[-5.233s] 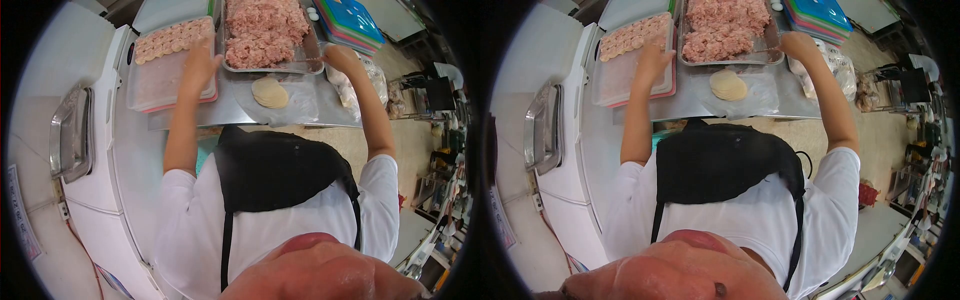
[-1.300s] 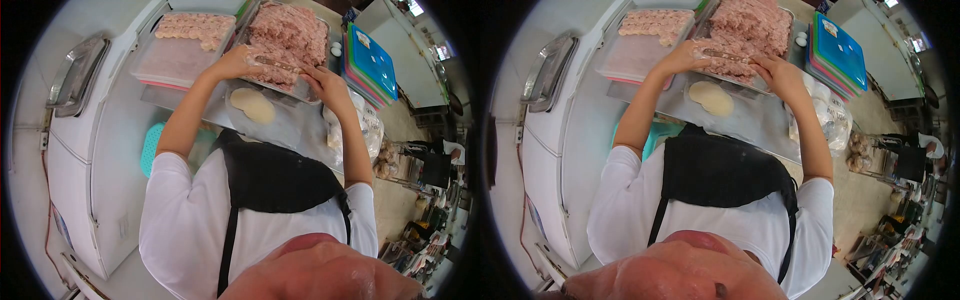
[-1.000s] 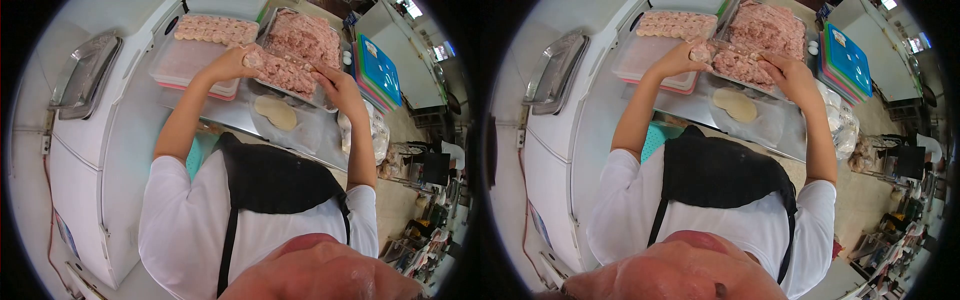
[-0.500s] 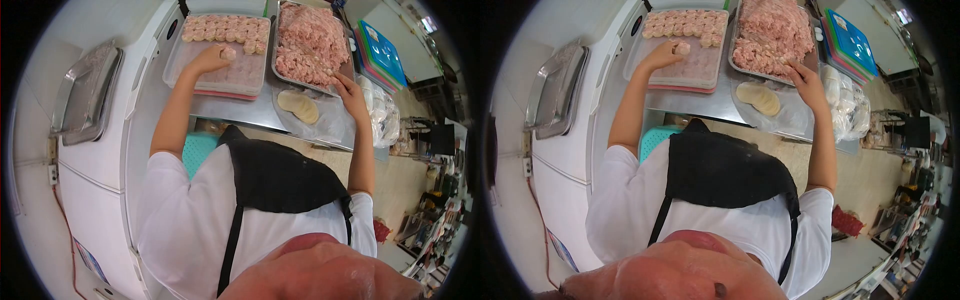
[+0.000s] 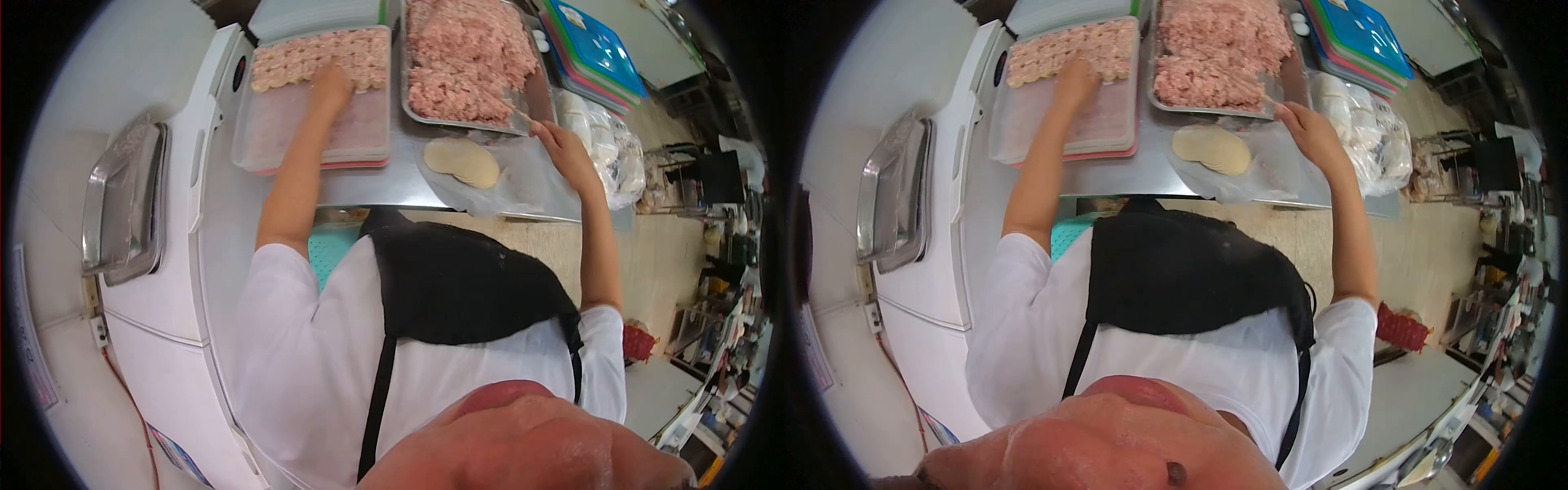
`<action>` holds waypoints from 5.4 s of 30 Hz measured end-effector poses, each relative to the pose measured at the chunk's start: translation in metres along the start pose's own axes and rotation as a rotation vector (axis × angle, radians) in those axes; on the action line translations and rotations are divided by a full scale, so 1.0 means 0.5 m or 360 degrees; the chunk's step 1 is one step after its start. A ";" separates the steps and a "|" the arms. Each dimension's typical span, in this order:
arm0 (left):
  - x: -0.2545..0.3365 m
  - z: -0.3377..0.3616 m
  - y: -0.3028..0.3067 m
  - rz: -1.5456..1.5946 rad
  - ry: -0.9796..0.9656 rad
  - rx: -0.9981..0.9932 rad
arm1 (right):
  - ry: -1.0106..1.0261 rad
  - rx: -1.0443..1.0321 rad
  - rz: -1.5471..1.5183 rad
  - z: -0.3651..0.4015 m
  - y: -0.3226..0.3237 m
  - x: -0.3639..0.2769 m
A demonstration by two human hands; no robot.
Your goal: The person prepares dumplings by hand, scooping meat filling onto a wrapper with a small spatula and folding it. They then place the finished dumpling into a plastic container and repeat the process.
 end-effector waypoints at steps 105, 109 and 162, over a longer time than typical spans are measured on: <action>0.466 0.058 -0.064 0.3726 0.1061 0.0289 | 0.0990 0.0054 0.0051 -0.119 0.044 0.089; 0.505 0.084 -0.009 0.3287 0.0306 0.0101 | 0.0630 -0.0195 -0.0675 -0.146 0.082 0.149; 0.372 0.069 -0.010 0.1002 -0.0018 -0.0219 | 0.0573 -0.0152 0.0540 -0.139 -0.063 0.207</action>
Point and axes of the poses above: each hand's wrist, its own z-axis away from the middle knuckle, its own y-axis out of the back of the hand, x = y × z, the point moved 4 cm from there along -z, towards the middle knuckle, and after that the axes turned 3 degrees about y, right-handed, at the moved point
